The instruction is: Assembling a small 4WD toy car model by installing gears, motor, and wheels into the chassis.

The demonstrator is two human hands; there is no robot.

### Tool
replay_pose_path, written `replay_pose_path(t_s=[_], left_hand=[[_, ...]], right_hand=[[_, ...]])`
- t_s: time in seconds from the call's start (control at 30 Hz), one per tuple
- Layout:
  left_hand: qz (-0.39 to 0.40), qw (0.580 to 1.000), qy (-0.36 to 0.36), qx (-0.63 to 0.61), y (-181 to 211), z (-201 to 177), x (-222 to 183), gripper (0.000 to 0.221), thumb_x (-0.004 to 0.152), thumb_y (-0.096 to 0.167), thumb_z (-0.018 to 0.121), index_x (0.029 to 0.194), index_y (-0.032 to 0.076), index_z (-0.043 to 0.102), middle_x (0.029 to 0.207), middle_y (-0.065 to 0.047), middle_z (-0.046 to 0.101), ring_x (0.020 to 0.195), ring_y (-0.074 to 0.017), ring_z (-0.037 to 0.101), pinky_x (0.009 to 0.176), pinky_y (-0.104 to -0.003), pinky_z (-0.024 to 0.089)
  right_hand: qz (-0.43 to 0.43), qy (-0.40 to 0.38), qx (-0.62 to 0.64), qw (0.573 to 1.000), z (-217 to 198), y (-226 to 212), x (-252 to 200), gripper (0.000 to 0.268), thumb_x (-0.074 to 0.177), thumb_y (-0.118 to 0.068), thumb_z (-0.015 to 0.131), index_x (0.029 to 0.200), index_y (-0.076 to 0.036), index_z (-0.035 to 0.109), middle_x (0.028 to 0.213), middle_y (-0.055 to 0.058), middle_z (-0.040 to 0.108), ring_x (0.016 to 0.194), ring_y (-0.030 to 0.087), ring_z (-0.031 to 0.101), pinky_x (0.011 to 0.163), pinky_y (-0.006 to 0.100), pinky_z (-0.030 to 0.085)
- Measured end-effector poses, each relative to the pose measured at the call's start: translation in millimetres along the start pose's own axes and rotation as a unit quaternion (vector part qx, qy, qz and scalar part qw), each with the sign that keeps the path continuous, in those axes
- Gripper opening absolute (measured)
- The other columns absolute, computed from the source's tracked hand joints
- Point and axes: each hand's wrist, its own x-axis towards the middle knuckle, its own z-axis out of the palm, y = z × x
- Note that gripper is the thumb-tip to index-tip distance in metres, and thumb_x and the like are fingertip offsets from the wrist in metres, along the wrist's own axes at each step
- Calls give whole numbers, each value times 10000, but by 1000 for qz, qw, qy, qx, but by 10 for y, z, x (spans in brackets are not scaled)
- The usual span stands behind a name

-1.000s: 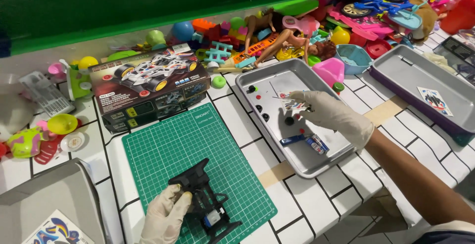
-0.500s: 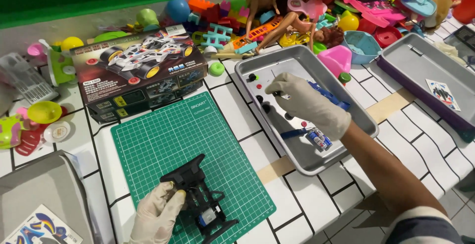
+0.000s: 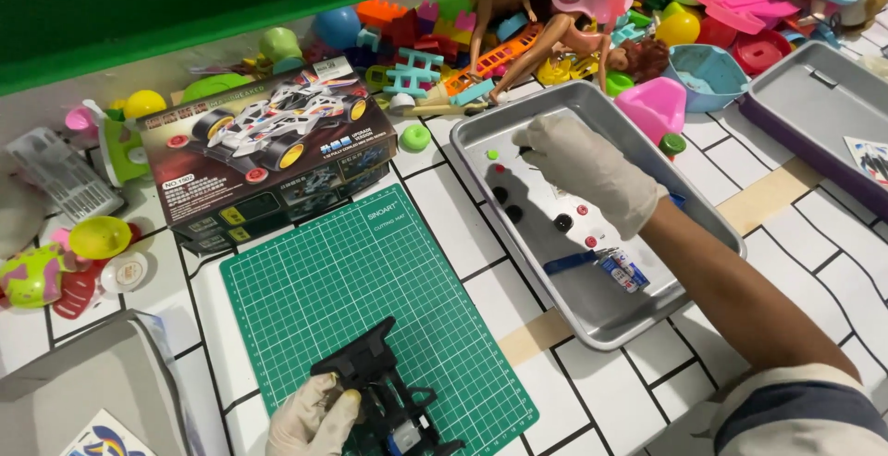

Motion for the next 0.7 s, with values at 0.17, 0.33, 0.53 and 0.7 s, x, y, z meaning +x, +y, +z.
replay_pose_path(t_s=[0.17,0.33,0.53,0.7], left_hand=[[-3,999,-31,-40,118,48,-19,134,869,74,769,981,25,825,709,-53,718,627,-168,643,665,-288,514],[-33,998,-5,-51,-87,13,7,133,859,45,791,991,32,783,790,-57,706,692,-179,629,735,-304,492],[-40,993,-15,-112,-191,-33,20,321,843,-12,759,1159,45,761,938,-100,711,843,-214,652,868,-360,526],[-12,998,-53,-18,170,28,-11,227,867,127,763,1067,44,831,719,-60,692,651,-189,628,695,-331,534]], right_hand=[[76,-71,24,994,267,229,-179,319,915,-64,600,1206,-139,707,1084,95,727,959,308,696,834,430,576],[177,-145,99,968,-260,-225,-283,342,954,-47,540,1165,-214,751,909,32,725,670,179,662,592,322,580],[136,-124,21,983,46,47,-261,234,913,-134,675,1138,-93,724,1023,83,750,898,271,714,791,397,594],[134,-111,46,984,76,125,-326,329,866,-159,729,1184,-77,693,1065,92,738,919,278,701,816,378,577]])
